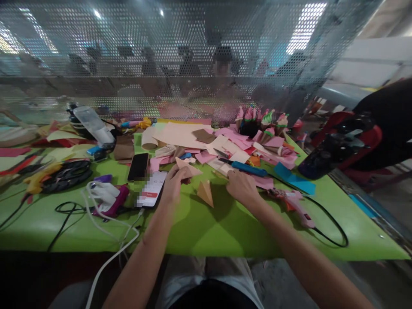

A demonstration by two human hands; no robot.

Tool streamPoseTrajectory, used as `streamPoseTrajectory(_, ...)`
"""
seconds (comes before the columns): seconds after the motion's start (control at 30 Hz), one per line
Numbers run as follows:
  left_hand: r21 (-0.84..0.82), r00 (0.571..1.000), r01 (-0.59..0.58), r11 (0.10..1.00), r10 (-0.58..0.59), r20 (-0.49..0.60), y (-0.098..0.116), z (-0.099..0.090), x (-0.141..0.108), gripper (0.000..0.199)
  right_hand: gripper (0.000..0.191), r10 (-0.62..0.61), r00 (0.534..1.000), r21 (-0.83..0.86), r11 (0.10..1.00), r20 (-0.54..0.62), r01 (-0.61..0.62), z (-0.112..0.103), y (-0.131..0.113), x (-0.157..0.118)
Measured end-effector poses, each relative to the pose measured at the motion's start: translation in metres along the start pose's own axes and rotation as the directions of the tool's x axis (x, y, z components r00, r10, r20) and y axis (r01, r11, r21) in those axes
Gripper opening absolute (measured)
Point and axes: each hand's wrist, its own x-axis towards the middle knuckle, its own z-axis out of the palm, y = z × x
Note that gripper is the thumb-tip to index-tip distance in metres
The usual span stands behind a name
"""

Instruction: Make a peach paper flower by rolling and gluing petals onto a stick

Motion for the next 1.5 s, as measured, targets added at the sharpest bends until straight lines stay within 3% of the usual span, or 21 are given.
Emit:
streamPoseTrajectory(0.1, 0.057, 0.999, 0.037, 0.998, -0.038, 0.020, 0.000, -0.004, -0.005, 0.020, 0.025, -0.002, 0.999, 0.052, 0.999, -0.039, 0.004, -0.005, 0.003, -0.007)
streamPoseTrajectory(0.17, 0.063, 0.999, 0.046, 0.997, -0.047, 0.018, -0.002, -0.008, -0.008, 0.021, 0.023, -0.097, 0.988, 0.175, 0.978, -0.116, 0.117, -0.006, 0.004, -0.017)
streamPoseTrajectory(0.27, 0.053, 1.000, 0.025, 0.998, -0.025, -0.002, -0.007, -0.012, -0.010, 0.023, 0.027, -0.337, 0.914, 0.372, 0.837, -0.228, 0.401, -0.001, -0.002, -0.040)
streamPoseTrajectory(0.33, 0.052, 1.000, 0.010, 0.999, -0.010, -0.002, -0.011, -0.013, -0.010, 0.024, 0.037, -0.485, 0.851, 0.396, 0.754, -0.201, 0.524, 0.007, -0.009, -0.052)
streamPoseTrajectory(0.4, 0.037, 1.000, 0.017, 0.999, -0.017, 0.001, -0.014, -0.014, -0.011, 0.026, 0.047, -0.558, 0.812, 0.340, 0.741, -0.168, 0.579, 0.016, -0.014, -0.057)
streamPoseTrajectory(0.53, -0.007, 0.996, 0.088, 0.996, -0.088, 0.021, -0.014, -0.013, -0.013, 0.040, 0.055, -0.430, 0.901, 0.207, 0.877, -0.061, 0.433, 0.027, -0.007, -0.046)
streamPoseTrajectory(0.6, -0.002, 0.991, 0.116, 0.993, -0.115, 0.068, -0.012, -0.013, -0.014, 0.047, 0.053, -0.366, 0.927, 0.209, 0.903, -0.081, 0.375, 0.027, 0.001, -0.039)
streamPoseTrajectory(0.83, 0.075, 0.967, 0.113, 0.991, -0.127, 0.221, -0.014, -0.014, -0.015, 0.050, 0.032, -0.262, 0.907, 0.488, 0.775, -0.331, 0.402, 0.010, 0.005, -0.043)
streamPoseTrajectory(0.97, 0.092, 0.944, 0.084, 0.992, -0.109, 0.313, -0.020, -0.013, -0.017, 0.062, 0.028, -0.262, 0.889, 0.539, 0.719, -0.375, 0.439, 0.008, -0.007, -0.045)
streamPoseTrajectory(1.17, 0.133, 0.885, 0.017, 0.991, -0.076, 0.459, -0.033, -0.011, -0.021, 0.090, 0.041, -0.305, 0.893, 0.639, 0.623, -0.331, 0.450, 0.017, -0.016, -0.052)
streamPoseTrajectory(1.23, 0.129, 0.884, -0.001, 0.992, -0.059, 0.463, -0.036, -0.012, -0.025, 0.092, 0.037, -0.297, 0.892, 0.662, 0.598, -0.341, 0.453, 0.019, -0.016, -0.055)
streamPoseTrajectory(1.33, 0.150, 0.911, -0.011, 0.989, -0.052, 0.409, -0.035, -0.015, -0.033, 0.081, 0.033, -0.299, 0.892, 0.671, 0.588, -0.338, 0.451, 0.019, -0.017, -0.060)
streamPoseTrajectory(1.5, 0.069, 0.934, 0.107, 0.992, -0.124, 0.336, -0.030, -0.019, -0.044, 0.075, 0.028, -0.318, 0.921, 0.689, 0.616, -0.228, 0.383, 0.014, -0.022, -0.068)
